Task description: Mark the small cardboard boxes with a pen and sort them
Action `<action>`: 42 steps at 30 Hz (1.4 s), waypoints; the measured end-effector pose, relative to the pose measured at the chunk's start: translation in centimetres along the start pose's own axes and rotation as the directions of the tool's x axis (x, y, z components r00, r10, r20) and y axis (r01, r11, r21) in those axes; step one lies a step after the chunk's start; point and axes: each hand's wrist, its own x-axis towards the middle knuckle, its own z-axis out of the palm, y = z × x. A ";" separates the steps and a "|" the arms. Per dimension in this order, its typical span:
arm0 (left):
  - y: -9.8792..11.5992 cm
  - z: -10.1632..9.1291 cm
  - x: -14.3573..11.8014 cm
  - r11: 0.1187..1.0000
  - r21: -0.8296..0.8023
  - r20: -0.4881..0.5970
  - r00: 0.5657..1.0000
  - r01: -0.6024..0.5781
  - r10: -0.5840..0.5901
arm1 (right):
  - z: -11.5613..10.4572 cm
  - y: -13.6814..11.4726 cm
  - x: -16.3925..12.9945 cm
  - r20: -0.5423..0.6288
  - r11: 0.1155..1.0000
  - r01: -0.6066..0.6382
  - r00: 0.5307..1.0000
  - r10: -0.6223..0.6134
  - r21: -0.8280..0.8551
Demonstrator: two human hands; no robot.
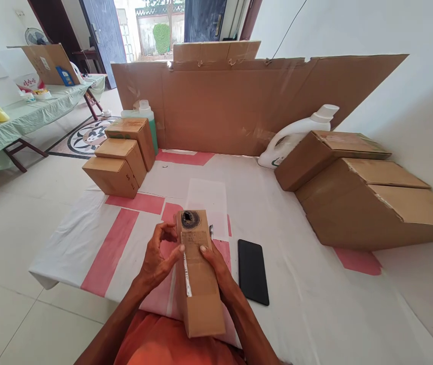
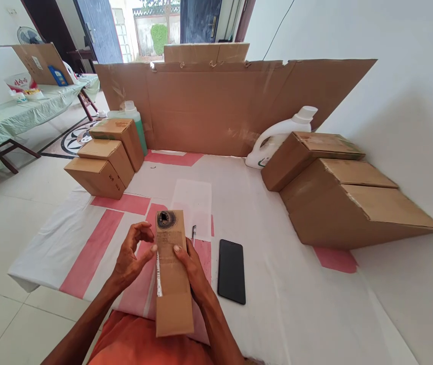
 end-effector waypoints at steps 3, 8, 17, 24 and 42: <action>0.4 0.4 0.9 0.999 0.038 -0.043 0.999 0.006 -0.004 | 0.1 1.5 -2.0 -0.051 1.000 0.028 0.998 -0.028 0.005; 1.3 2.6 1.9 1.000 -0.010 0.186 0.982 -0.028 0.029 | -0.2 2.0 -4.3 -0.102 0.998 0.059 0.993 -0.063 -0.035; 2.1 3.6 1.6 0.995 -0.017 0.263 0.959 -0.103 0.103 | -0.5 -3.4 -1.7 -0.366 0.885 0.160 0.867 -0.338 -0.437; 2.3 3.3 2.0 0.999 0.050 0.122 0.993 -0.005 -0.001 | 2.2 -4.7 -0.3 -0.377 0.743 0.076 0.824 -0.423 -0.665; 2.3 2.8 3.9 0.971 0.235 0.150 0.989 -0.051 0.015 | 1.7 -4.0 0.6 -0.303 0.588 0.096 0.784 -0.542 -0.803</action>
